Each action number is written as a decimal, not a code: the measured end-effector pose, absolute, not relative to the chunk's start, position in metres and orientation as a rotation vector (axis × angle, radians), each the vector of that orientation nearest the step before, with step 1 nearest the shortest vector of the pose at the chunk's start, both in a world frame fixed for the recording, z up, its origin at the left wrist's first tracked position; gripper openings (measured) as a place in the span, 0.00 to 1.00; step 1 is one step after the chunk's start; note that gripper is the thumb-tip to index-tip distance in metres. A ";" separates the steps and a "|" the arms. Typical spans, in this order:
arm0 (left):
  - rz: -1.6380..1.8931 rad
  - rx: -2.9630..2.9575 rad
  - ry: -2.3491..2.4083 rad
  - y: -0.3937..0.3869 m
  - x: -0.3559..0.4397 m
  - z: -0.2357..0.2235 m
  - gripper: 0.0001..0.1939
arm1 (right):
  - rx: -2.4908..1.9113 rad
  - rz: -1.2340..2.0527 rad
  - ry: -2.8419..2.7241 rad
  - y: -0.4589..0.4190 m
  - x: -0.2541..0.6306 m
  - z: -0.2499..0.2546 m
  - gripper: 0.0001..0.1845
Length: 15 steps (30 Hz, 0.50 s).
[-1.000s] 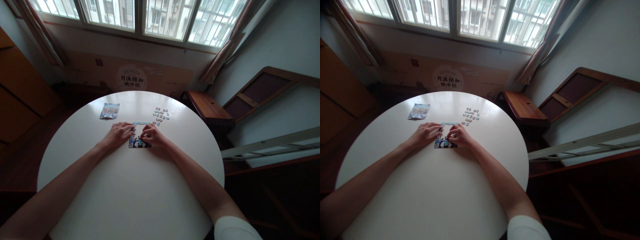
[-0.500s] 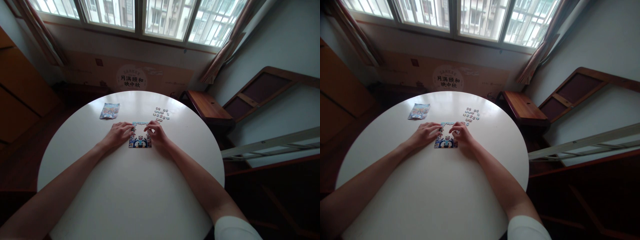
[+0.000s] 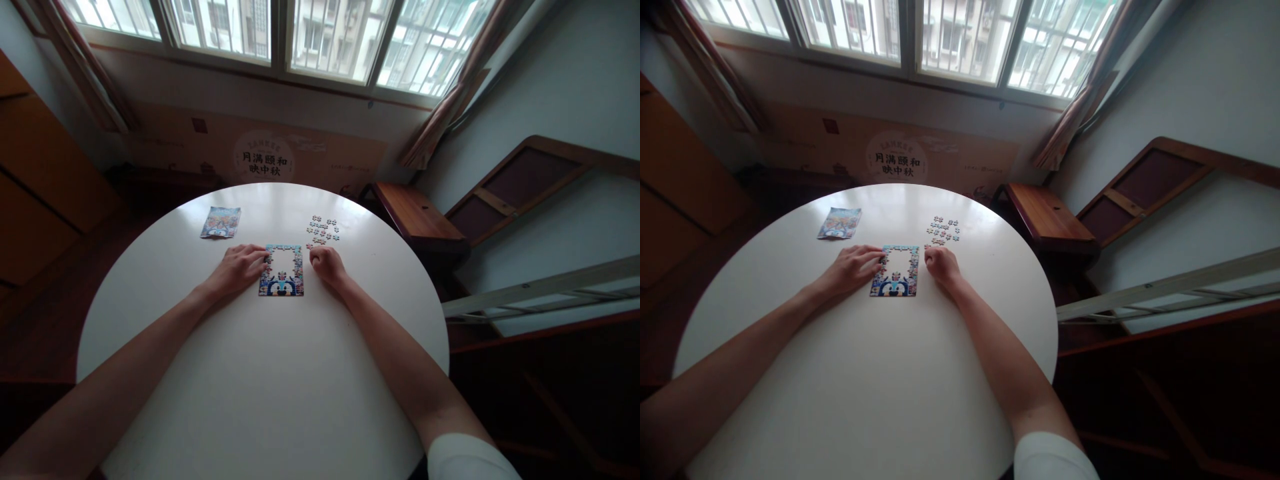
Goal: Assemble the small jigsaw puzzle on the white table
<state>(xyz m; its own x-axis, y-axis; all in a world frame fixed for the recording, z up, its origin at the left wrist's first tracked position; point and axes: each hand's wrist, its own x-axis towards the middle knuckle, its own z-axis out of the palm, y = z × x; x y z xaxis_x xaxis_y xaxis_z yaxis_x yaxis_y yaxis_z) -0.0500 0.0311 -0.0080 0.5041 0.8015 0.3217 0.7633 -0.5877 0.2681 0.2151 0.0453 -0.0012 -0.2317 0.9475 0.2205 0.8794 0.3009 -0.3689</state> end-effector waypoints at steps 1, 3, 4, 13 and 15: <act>0.644 2.647 1.380 0.031 -0.050 -0.008 0.18 | -1.635 0.229 -2.206 0.045 0.215 -0.001 0.15; 0.649 2.652 1.380 0.032 -0.050 -0.008 0.18 | -1.638 0.227 -2.247 0.046 0.215 -0.002 0.15; 0.649 2.653 1.378 0.032 -0.050 -0.008 0.18 | -1.639 0.227 -2.263 0.046 0.216 -0.002 0.15; 0.647 2.641 1.372 0.031 -0.050 -0.006 0.18 | -1.661 0.202 -2.312 0.047 0.216 -0.003 0.15; 0.653 2.637 1.370 0.031 -0.050 -0.007 0.18 | -1.663 0.200 -2.316 0.048 0.216 -0.005 0.15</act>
<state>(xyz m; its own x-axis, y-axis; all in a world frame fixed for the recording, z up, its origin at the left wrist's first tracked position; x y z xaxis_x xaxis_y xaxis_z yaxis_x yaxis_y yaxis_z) -0.0504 0.0312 -0.0069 0.5035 0.7999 0.3265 0.7573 -0.5905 0.2788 0.2161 0.0484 -0.0046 -0.2963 0.9437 0.1469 0.9047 0.3267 -0.2736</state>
